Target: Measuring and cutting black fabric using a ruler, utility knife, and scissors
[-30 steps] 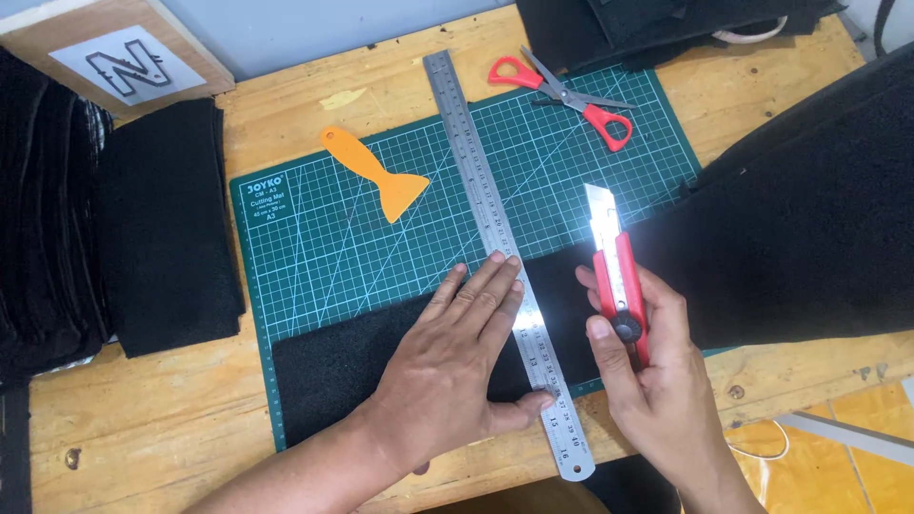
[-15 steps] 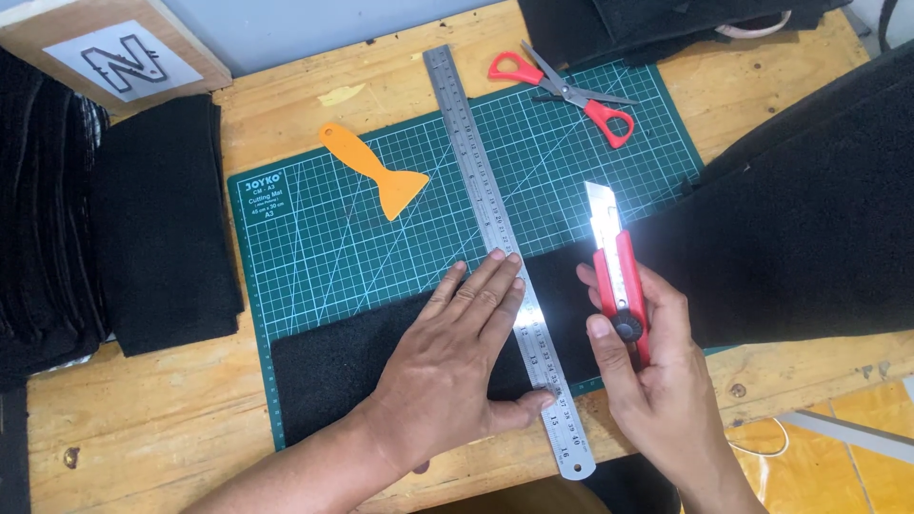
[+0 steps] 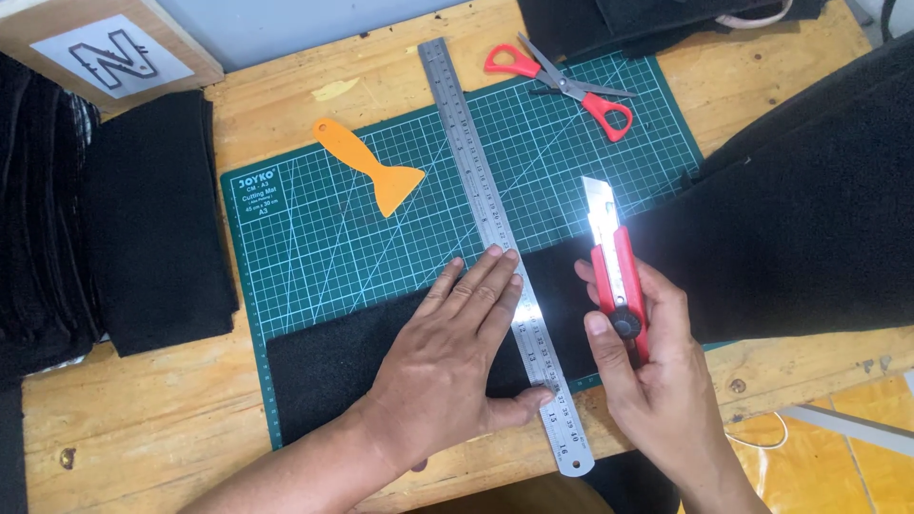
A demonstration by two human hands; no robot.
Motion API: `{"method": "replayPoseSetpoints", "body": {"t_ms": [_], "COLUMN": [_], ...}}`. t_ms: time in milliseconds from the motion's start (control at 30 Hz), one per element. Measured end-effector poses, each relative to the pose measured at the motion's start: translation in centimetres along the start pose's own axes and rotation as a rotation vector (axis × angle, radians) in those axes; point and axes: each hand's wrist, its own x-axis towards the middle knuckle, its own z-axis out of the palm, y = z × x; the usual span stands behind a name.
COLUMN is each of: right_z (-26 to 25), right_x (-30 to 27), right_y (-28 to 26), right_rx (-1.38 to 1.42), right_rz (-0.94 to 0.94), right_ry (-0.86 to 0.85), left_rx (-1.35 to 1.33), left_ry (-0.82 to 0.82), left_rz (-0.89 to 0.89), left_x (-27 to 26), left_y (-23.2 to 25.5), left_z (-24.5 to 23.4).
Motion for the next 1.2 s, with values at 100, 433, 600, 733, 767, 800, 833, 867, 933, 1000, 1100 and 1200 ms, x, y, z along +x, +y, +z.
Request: {"method": "replayPoseSetpoints", "body": {"t_ms": [100, 433, 600, 733, 767, 800, 833, 867, 933, 1000, 1100, 1200], "right_z": [0.2, 0.1, 0.0, -0.2, -0.2, -0.2, -0.4, -0.5, -0.6, -0.4, -0.3, -0.3], "right_x": [-0.1, -0.1, -0.2, -0.8, -1.0, -1.3, -1.4, -1.4, -1.5, -1.4, -1.4, -1.5], "right_y": [0.4, 0.3, 0.0, -0.2, 0.0, 0.2, 0.1, 0.0, 0.1, 0.3, 0.5, 0.9], "right_rx": [0.086, 0.179, 0.189, 0.102, 0.089, 0.077, 0.077, 0.067, 0.057, 0.034, 0.067, 0.015], "right_rz": [-0.010, 0.010, 0.021, 0.051, 0.017, -0.018, -0.020, 0.004, 0.027, 0.115, 0.117, 0.119], "right_ry": [-0.001, 0.020, 0.032, 0.055, 0.091, 0.127, 0.127, 0.112, 0.098, 0.099, 0.104, 0.105], "left_rx": [0.041, 0.064, 0.079, 0.087, 0.091, 0.096, 0.097, 0.105, 0.113, 0.093, 0.082, 0.063], "left_ry": [-0.059, -0.089, -0.081, -0.072, -0.077, -0.083, -0.081, -0.095, -0.109, -0.090, -0.099, -0.099], "left_rz": [-0.018, -0.006, -0.014, -0.013, -0.014, -0.015, -0.015, -0.016, -0.016, -0.010, -0.023, -0.014], "left_x": [-0.1, 0.0, 0.0, 0.0, 0.1, 0.1, 0.0, 0.0, -0.1, -0.1, -0.1, -0.1], "left_y": [0.0, -0.1, -0.1, -0.1, -0.1, -0.1, -0.1, -0.2, -0.2, -0.1, -0.1, -0.2], "left_z": [0.1, 0.1, 0.3, 0.4, 0.4, 0.4, 0.4, 0.4, 0.3, 0.3, 0.4, 0.2]}}
